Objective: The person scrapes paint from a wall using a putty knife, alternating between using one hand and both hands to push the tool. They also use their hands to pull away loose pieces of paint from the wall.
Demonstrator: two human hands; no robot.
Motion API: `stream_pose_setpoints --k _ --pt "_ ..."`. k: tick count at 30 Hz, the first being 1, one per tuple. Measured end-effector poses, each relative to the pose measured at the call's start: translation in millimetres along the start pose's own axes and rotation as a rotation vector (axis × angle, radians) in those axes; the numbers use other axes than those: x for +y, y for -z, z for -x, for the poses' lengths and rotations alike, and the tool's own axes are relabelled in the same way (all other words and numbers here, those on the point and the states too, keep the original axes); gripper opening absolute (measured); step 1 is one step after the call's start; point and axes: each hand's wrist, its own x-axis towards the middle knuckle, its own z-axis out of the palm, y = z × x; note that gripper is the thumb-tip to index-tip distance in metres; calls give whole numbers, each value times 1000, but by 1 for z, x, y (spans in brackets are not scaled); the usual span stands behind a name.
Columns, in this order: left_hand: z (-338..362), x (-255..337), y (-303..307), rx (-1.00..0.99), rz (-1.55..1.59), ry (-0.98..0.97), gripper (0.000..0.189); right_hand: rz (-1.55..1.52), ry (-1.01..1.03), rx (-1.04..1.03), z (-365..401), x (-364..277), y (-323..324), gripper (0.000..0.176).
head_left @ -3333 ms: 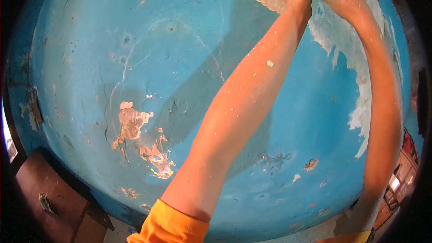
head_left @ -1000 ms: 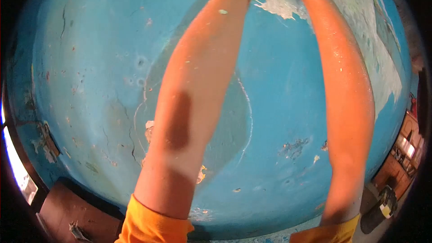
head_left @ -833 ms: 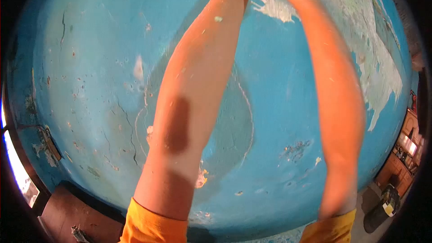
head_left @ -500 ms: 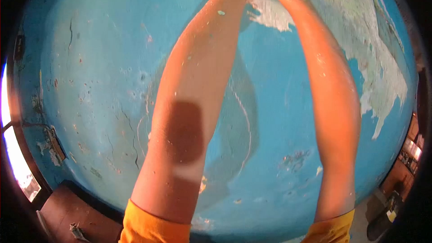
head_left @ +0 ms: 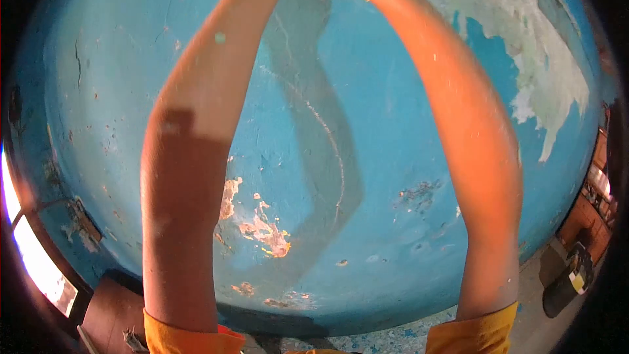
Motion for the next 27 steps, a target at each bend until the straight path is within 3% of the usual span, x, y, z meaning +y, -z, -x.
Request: stream_pose_setpoints --k 2,4,5,7,11,13,20,21,26,27 --pt "9 -18 -17 -7 368 72 21 -18 -51 24 12 -3 27 33" --pt "56 2 -38 4 297 248 20 33 -241 -448 15 5 47 34" --pt "87 18 -57 80 344 210 33 47 -239 -444 23 15 43 34" --pt "102 18 -68 72 380 216 34 -73 20 -29 44 37 25 42" --pt "120 17 -89 12 385 209 36 28 -60 -6 70 43 41 40" --pt "125 15 -107 -29 373 199 38 139 -247 -109 70 44 57 42" --pt "94 -15 -176 -74 100 88 45 386 -196 -120 38 98 92 39" --pt "63 -47 -182 -100 78 -32 59 383 -173 -131 35 105 92 39" --pt "83 -44 -163 195 -137 -82 35 482 -76 -81 10 135 81 32" --pt "80 -50 -153 264 -369 -292 34 486 -69 -80 -4 140 80 32"
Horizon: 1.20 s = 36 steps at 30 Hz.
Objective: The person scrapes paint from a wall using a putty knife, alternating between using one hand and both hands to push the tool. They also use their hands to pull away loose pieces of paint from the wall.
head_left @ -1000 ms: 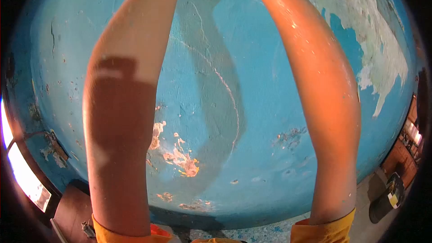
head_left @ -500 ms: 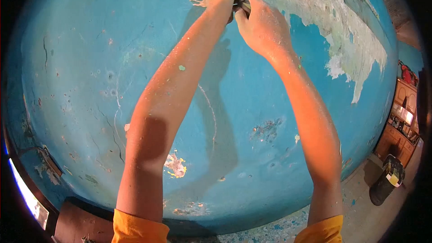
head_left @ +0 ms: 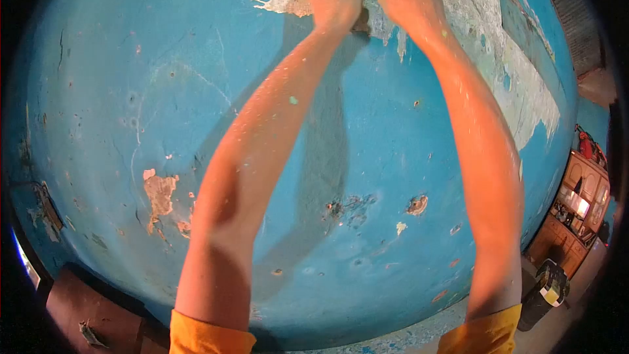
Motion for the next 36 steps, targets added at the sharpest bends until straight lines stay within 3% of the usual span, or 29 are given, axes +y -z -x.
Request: stream_pose_setpoints --k 1,2,4,7,8,10,13,15,16,17,19,20,23,24,25,27,28,29,31,32,33,35,36 --pt "-2 -7 8 78 -219 -226 33 -37 -42 21 -18 0 -1 31" --pt "-2 -13 15 86 -220 -227 33 -76 -85 42 -29 1 -3 30" --pt "4 -23 28 6 -72 -423 32 -44 -47 19 -30 -1 5 29" --pt "3 -25 28 -72 -162 -412 31 78 20 -89 -11 6 22 27" --pt "4 -27 24 52 -213 -566 31 110 51 -123 -8 1 24 26" --pt "8 -25 31 3 -192 -521 32 147 92 -160 -9 -9 17 26" --pt "5 -23 28 -29 -128 -549 32 103 -43 -30 -40 5 0 25" --pt "16 -15 35 -62 -84 -529 39 637 300 -182 -100 26 -27 29" --pt "16 -16 36 -127 -85 -497 33 449 -124 -345 -65 -44 20 30" --pt "16 -17 37 -124 -84 -498 33 449 -121 -343 -42 -48 29 30" --pt "21 -19 37 -84 16 -514 30 155 329 -107 -18 -46 36 29" --pt "20 -20 38 -75 39 -530 22 205 189 -1 -15 -47 18 31" --pt "14 -25 27 86 186 -545 15 174 89 42 -61 -35 -13 28" --pt "16 -23 32 80 171 -560 13 462 306 -22 -92 -21 -27 26" --pt "16 -24 33 84 165 -556 13 456 313 -24 -91 -34 -20 26" --pt "18 -23 33 78 220 -477 14 737 161 -443 -87 -55 3 26" --pt "19 -23 32 103 198 -479 14 800 459 -364 -76 -49 9 28" --pt "19 -24 34 117 198 -475 14 805 472 -361 -66 -48 6 28" --pt "20 -21 33 121 254 -453 15 297 293 -16 -42 -46 1 26" --pt "22 -15 37 89 293 -388 17 323 131 174 -33 -69 -2 29" --pt "20 -13 39 98 298 -398 17 327 137 187 -49 -72 2 29" --pt "21 -16 40 43 309 -350 18 534 -98 -397 -104 -76 0 33" --pt "20 -15 42 49 305 -349 18 1035 62 -696 -119 -89 1 33"
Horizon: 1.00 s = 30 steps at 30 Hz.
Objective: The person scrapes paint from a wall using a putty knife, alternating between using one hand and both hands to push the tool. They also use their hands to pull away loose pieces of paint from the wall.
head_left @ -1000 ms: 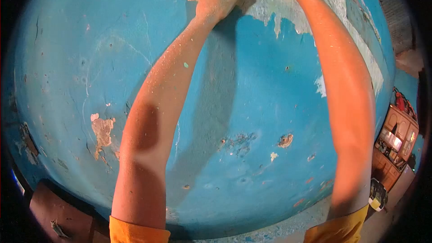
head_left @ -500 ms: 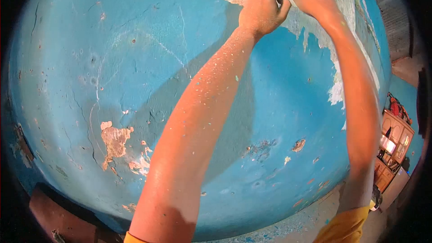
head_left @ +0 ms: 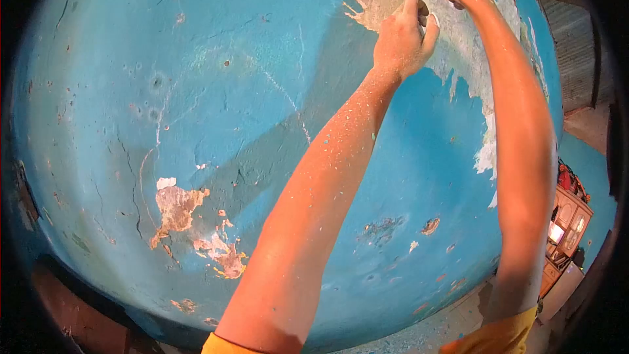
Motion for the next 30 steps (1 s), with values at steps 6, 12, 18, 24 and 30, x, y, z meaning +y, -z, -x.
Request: stream_pose_setpoints --k 6,12,18,24,30 --pt "-4 -8 4 85 137 -7 20 -684 155 853 66 -24 -47 32" --pt "-7 -5 3 -21 188 133 24 -899 -117 367 22 -22 3 27" --pt "-35 8 26 -80 790 495 34 -314 157 783 17 -32 -16 33" --pt "-71 39 41 67 755 719 53 -1161 163 849 15 -59 -24 34" --pt "-81 46 53 -220 693 1001 37 -1558 302 346 69 -50 -15 42"
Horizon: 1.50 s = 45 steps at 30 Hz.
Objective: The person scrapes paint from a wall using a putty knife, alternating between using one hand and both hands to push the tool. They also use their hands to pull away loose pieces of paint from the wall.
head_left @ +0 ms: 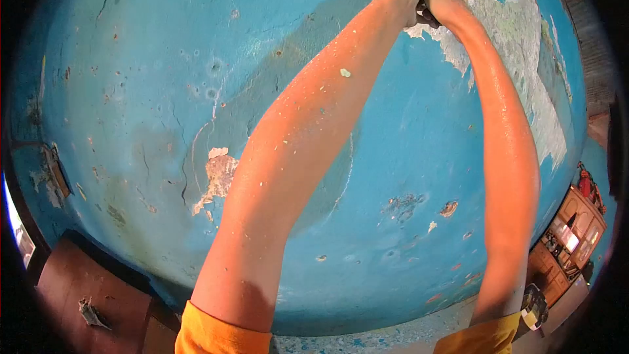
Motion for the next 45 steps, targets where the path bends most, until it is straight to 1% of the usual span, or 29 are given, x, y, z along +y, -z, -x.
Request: stream_pose_setpoints --k 1,3,4,5,6,7,9,11,12,13,15,16,17,18,19,20,21,23,24,26,29,32,33,34,37,38,41,43,45 --pt "-2 1 4 9 -55 -34 37 -8 -2 4 0 -1 -4 42" --pt "-20 -3 18 13 -111 -69 41 132 209 79 -2 2 -12 42" --pt "-39 -8 31 133 -164 -110 40 150 55 -127 17 -21 -4 50" --pt "-45 -8 40 252 -220 -150 38 142 54 -125 30 -27 -4 50" --pt "-18 8 36 340 -330 -90 34 10 19 -148 39 -32 -5 52" --pt "-10 13 41 345 -340 -91 34 -122 -14 -176 44 -36 -6 54" --pt "5 19 45 284 -376 -97 32 -58 28 -159 48 -29 -1 58" --pt "17 18 41 332 -447 -105 32 544 164 467 55 -9 -9 41" --pt "22 18 40 365 -504 -93 31 567 61 355 35 19 -12 63" --pt "24 17 41 399 -559 -83 30 560 62 353 27 41 -22 63" --pt "13 21 42 416 -536 -63 30 605 94 608 18 79 -42 74" --pt "1 25 44 432 -508 -42 31 498 122 631 17 91 -49 70" --pt "-44 13 61 334 -899 -232 32 485 126 642 14 95 -54 70" --pt "-97 -3 82 350 -1437 -474 34 475 35 608 11 99 -57 73" --pt "-135 -14 94 467 -1819 -744 36 460 -66 573 11 102 -59 77" --pt "-124 -26 78 727 -1029 -584 36 455 -64 557 14 102 -67 77" --pt "-101 -18 73 732 -1021 -584 36 446 -26 590 15 98 -70 79" --pt "-47 6 78 358 -1378 -500 36 457 -2 623 21 106 -70 82" --pt "-24 16 77 361 -1371 -502 36 465 32 638 21 109 -72 82" --pt "3 32 81 236 -776 -78 36 439 90 688 16 113 -78 81" --pt "-25 40 87 265 -706 -91 36 448 44 735 12 109 -85 80" --pt "-68 46 79 258 -605 -93 37 435 75 768 10 110 -84 79" --pt "-48 46 67 261 -561 -87 37 435 94 772 12 111 -86 79" --pt "-21 45 66 297 -684 -50 39 433 97 773 11 109 -85 79" --pt "49 47 79 334 -818 20 41 420 122 770 14 112 -86 78" --pt "45 56 88 327 -1023 117 40 417 72 751 12 113 -86 80" --pt "0 78 84 303 -957 19 42 409 -29 768 2 97 -94 79" --pt "-7 83 72 207 -989 -2 44 401 -115 808 -1 91 -95 76" --pt "6 82 72 228 -1049 191 44 368 -112 861 0 87 -99 74"
